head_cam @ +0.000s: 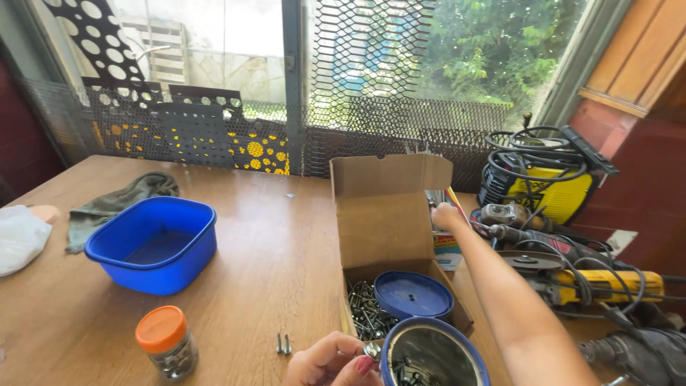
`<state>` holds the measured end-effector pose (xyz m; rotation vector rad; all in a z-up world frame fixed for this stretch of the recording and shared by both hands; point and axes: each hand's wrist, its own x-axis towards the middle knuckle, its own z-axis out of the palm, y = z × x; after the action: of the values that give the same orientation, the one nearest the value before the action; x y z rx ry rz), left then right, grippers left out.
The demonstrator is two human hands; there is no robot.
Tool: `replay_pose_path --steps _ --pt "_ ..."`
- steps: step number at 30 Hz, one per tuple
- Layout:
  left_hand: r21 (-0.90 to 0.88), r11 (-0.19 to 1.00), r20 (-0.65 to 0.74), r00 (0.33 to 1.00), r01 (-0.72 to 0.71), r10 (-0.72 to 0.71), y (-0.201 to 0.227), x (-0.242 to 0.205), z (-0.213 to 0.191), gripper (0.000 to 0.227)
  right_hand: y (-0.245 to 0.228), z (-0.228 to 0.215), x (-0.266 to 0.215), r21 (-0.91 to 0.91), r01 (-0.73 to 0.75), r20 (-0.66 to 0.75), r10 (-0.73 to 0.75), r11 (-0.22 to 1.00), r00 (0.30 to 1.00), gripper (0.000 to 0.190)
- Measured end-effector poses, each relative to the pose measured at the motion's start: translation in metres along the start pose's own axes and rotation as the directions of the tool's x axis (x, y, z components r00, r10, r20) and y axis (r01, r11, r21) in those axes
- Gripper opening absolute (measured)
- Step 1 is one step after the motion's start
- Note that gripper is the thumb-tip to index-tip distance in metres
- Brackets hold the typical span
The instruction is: Assembling bolts by adding washers and nuts and using a screwdriver to tighten them at a workbench.
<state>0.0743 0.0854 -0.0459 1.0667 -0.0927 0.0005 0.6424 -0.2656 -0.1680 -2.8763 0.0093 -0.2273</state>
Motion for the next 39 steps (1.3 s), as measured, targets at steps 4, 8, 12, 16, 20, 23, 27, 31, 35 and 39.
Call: replay_pose_path --steps 4,8,12,16,20,23,27,31,35,39 --pt "-0.004 1.000 0.036 0.999 0.025 -0.025 0.010 -0.001 0.001 0.011 0.001 -0.006 0.007 -0.376 0.309 0.329 -0.186 0.874 0.926 0.050" --pt "0.018 0.998 -0.017 0.998 0.053 -0.053 0.023 -0.005 0.009 0.012 -0.013 -0.005 -0.008 -0.309 0.284 0.358 -0.166 0.908 0.919 0.057" --pt "0.085 0.991 0.004 0.995 0.102 -0.103 0.032 -0.009 0.008 0.015 -0.020 -0.021 -0.024 -0.165 0.169 0.387 -0.094 0.972 0.917 0.076" --pt "0.109 0.993 -0.018 0.999 0.046 -0.045 0.035 -0.009 0.014 0.018 -0.013 -0.024 -0.016 0.162 -0.167 0.139 0.145 0.973 0.980 0.086" --pt "0.063 0.995 -0.041 0.996 0.080 -0.078 0.037 -0.011 0.019 0.018 0.021 -0.033 0.011 -0.556 0.114 0.118 -0.058 0.823 0.991 0.053" --pt "-0.024 0.999 -0.024 0.999 0.038 -0.039 0.035 -0.012 0.019 0.018 -0.014 -0.113 -0.080 0.727 -0.098 -0.189 0.336 0.680 0.923 0.037" --pt "0.052 0.995 0.048 0.995 0.081 -0.083 0.039 -0.013 0.020 0.015 -0.041 -0.207 -0.166 0.809 0.239 -0.432 0.266 0.538 0.862 0.026" --pt "-0.009 0.997 0.061 0.995 0.079 -0.078 0.043 -0.014 0.026 0.014 -0.064 -0.283 -0.275 0.508 0.642 -0.834 0.140 0.574 0.534 0.061" --pt "0.044 0.998 0.193 0.980 -0.054 0.045 0.055 -0.018 0.035 0.023 -0.091 -0.239 -0.333 0.780 0.497 -0.616 0.332 0.379 0.714 0.030" --pt "0.054 0.998 0.222 0.975 -0.035 0.022 0.042 -0.017 0.044 0.024 -0.113 -0.225 -0.371 0.999 0.034 -0.028 0.146 -0.039 0.989 0.024"
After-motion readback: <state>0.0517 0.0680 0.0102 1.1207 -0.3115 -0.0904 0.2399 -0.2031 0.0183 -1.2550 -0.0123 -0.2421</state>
